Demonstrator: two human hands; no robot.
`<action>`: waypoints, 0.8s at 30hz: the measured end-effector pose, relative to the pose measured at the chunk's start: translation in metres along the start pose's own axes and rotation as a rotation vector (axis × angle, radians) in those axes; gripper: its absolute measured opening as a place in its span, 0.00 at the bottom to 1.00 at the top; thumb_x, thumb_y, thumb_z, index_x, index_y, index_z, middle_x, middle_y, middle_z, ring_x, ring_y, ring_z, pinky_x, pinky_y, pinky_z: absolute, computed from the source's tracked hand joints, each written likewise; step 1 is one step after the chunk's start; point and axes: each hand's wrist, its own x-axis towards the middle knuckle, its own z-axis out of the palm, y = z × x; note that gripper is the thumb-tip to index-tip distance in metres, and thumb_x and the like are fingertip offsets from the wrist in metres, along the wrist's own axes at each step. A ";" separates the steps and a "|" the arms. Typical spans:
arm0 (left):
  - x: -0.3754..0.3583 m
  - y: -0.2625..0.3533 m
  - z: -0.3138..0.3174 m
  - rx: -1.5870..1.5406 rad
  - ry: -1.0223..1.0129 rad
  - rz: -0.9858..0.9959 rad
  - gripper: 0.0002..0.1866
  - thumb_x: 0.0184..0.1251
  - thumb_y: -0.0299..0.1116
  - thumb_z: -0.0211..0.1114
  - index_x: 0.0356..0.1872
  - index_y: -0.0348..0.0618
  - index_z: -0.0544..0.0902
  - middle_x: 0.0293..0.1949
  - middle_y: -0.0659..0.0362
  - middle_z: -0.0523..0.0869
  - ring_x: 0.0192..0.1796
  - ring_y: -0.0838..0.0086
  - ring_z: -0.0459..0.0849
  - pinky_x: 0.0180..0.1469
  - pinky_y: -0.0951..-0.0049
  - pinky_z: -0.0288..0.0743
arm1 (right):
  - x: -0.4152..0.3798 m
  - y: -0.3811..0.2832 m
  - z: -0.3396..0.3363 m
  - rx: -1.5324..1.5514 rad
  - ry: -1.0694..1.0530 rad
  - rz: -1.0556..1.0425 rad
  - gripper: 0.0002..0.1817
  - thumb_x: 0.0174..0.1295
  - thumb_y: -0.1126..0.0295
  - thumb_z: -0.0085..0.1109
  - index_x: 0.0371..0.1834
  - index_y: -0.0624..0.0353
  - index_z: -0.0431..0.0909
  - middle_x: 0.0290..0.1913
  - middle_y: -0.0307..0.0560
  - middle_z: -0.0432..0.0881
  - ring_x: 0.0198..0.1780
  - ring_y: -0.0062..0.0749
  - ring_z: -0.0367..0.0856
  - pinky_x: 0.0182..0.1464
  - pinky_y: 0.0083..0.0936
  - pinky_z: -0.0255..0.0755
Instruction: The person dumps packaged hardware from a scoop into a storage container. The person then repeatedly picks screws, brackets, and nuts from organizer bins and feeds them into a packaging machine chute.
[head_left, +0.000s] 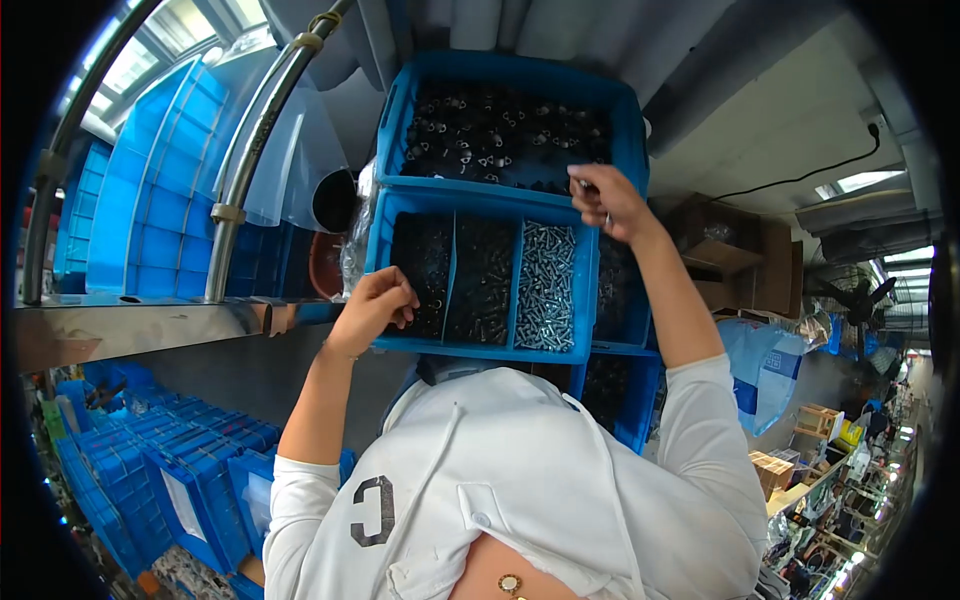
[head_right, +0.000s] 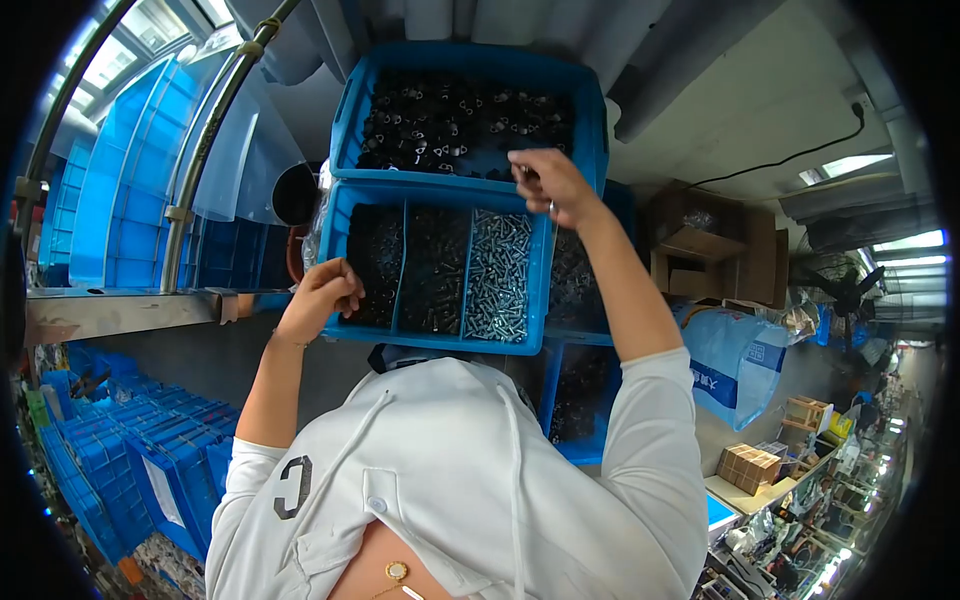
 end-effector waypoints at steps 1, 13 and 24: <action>-0.001 -0.001 -0.002 -0.182 0.000 -0.023 0.02 0.60 0.23 0.53 0.29 0.40 0.75 0.28 0.58 0.80 0.28 0.78 0.78 0.30 0.79 0.73 | 0.017 -0.007 -0.006 -0.230 0.051 -0.026 0.14 0.66 0.63 0.51 0.24 0.58 0.72 0.15 0.33 0.62 0.16 0.16 0.58 0.16 0.17 0.49; 0.041 0.003 0.083 1.527 0.137 0.627 0.04 0.49 0.31 0.65 0.26 0.45 0.85 0.33 0.57 0.82 0.41 0.65 0.81 0.40 0.70 0.73 | 0.153 0.033 -0.053 -1.716 0.096 -0.326 0.10 0.65 0.70 0.51 0.41 0.67 0.74 0.35 0.59 0.82 0.38 0.49 0.82 0.36 0.40 0.75; 0.079 -0.017 0.097 1.833 -0.357 0.415 0.05 0.50 0.33 0.66 0.29 0.51 0.87 0.31 0.58 0.87 0.37 0.67 0.86 0.33 0.70 0.73 | -0.031 0.058 0.041 -0.092 0.262 -0.379 0.14 0.69 0.61 0.50 0.29 0.58 0.71 0.17 0.32 0.61 0.18 0.15 0.58 0.24 0.16 0.57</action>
